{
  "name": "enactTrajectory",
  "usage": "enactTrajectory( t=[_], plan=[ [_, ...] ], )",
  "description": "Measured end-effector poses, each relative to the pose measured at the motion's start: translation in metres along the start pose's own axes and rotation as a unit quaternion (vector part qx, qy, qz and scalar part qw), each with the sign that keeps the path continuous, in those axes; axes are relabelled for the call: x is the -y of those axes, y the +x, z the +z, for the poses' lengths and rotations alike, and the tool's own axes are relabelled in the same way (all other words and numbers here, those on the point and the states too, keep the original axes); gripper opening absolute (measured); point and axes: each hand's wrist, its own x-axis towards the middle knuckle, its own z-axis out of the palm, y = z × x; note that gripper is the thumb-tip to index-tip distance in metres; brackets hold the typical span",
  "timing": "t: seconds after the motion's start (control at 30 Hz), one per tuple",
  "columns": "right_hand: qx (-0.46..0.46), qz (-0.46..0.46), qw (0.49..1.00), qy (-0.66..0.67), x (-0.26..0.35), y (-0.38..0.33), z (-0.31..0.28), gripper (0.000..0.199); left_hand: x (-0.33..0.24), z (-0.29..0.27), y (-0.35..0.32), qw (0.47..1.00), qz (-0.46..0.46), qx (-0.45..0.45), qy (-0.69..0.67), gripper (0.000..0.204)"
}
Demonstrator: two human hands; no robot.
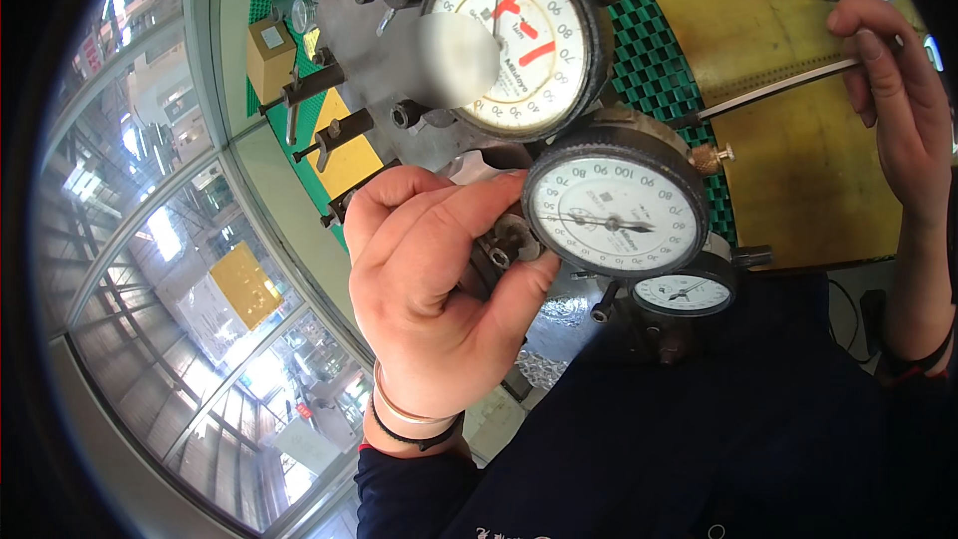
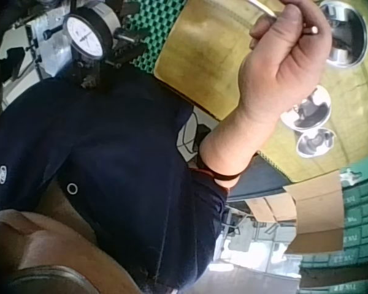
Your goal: Measure the dimensions of metal pistons using a multi-dial gauge fixture.
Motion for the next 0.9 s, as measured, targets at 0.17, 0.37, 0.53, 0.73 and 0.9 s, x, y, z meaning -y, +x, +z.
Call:
enactTrajectory(
  t=[0.17,0.37,0.53,0.73,0.9],
  plan=[
    [-0.004,0.013,1.000,0.008,-0.002,-0.001,-0.007,0.029,0.000,0.000,0.000,1.000,-0.005,-0.005,-0.006,0.043],
    [-0.015,0.025,1.000,0.005,-0.007,-0.027,-0.090,0.029,0.003,-0.004,-0.003,1.000,0.000,-0.007,-0.012,0.042],
    [-0.018,0.050,0.998,0.025,0.015,0.040,0.120,0.029,0.000,0.003,-0.005,1.000,-0.022,-0.011,-0.002,0.042],
    [-0.053,0.070,0.996,0.029,0.022,0.055,0.192,0.029,0.001,-0.010,-0.018,0.998,-0.049,-0.031,-0.039,0.087],
    [-0.071,0.089,0.992,0.049,0.011,0.042,0.141,0.029,0.001,-0.014,-0.030,0.996,-0.069,-0.014,0.057,0.102]
  ],
)
